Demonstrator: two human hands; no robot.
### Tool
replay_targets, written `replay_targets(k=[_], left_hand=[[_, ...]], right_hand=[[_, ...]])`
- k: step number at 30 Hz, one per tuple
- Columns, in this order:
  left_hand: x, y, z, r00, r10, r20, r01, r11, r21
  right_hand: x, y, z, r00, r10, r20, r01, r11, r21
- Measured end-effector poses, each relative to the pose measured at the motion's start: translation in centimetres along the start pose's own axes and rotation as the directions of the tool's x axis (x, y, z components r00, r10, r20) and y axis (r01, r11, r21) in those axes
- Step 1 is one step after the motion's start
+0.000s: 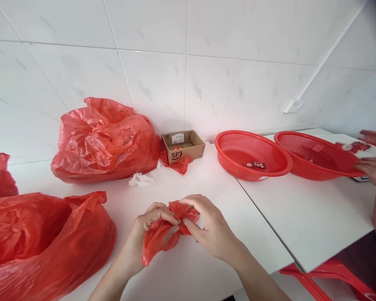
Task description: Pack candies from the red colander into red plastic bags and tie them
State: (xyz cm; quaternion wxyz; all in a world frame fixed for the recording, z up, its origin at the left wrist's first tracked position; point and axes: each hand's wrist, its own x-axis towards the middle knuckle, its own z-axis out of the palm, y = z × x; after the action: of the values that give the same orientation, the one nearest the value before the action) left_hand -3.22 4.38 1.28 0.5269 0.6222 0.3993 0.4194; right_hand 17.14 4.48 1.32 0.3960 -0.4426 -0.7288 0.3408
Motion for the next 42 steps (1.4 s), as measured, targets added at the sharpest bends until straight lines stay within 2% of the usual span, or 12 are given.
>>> replay_targets(k=[3,5,10,15,21,24,27,30,33,37,39,42], left_hand=[[0.3,-0.3,0.3,1.0,0.021,0.002,-0.021,0.999,-0.04],[0.4,-0.8,0.4,0.993,0.089,-0.071,-0.084,0.994,0.074],[0.4,-3.2,1.1,0.911,0.314,-0.266,-0.212,0.912,0.352],[0.2,-3.2,1.4,0.89,0.346,-0.297,-0.22,0.896,0.385],[0.1,-0.5,-0.3,0.922,0.382,-0.058,-0.302,0.807,0.507],[0.1,-0.2,-1.8,0.886,0.459,0.07,-0.412,0.708,0.573],[-0.2,-0.5,-3.0,0.848,0.53,0.028,-0.416,0.632,0.653],[-0.6,-0.4,-3.7,0.866,0.494,-0.079,-0.33,0.684,0.651],[-0.9,0.9,-3.5,0.935,0.324,-0.143,-0.206,0.826,0.525],[-0.2,3.5,-2.2,0.997,0.038,-0.071,-0.011,0.934,0.357],[0.3,4.5,-1.6,0.999,0.024,-0.032,-0.013,0.949,0.315],[0.6,5.6,-1.1,0.986,0.149,-0.079,-0.112,0.928,0.357]], right_hand=[[0.4,0.2,0.8,0.996,0.009,0.092,-0.03,0.973,0.23],[0.3,0.2,1.8,0.995,0.056,0.083,-0.079,0.945,0.316],[-0.5,0.1,3.7,0.986,0.166,-0.007,-0.153,0.922,0.357],[0.0,0.6,2.6,0.952,0.232,0.201,-0.307,0.734,0.606],[0.4,-0.1,1.3,0.979,0.145,0.143,-0.188,0.914,0.361],[0.0,-0.3,1.5,1.0,-0.01,0.023,0.009,0.998,0.059],[-0.5,0.3,2.0,0.992,-0.126,-0.006,0.124,0.98,-0.153],[-1.0,1.2,2.3,0.992,-0.127,-0.006,0.123,0.971,-0.203],[-1.1,1.4,1.9,0.992,-0.123,-0.023,0.119,0.984,-0.135],[-0.5,0.3,1.6,0.983,-0.17,-0.07,0.168,0.985,-0.035],[0.0,-0.3,2.1,0.981,-0.195,-0.022,0.195,0.981,0.006],[0.6,-0.9,3.0,0.982,-0.189,0.023,0.187,0.979,0.078]])
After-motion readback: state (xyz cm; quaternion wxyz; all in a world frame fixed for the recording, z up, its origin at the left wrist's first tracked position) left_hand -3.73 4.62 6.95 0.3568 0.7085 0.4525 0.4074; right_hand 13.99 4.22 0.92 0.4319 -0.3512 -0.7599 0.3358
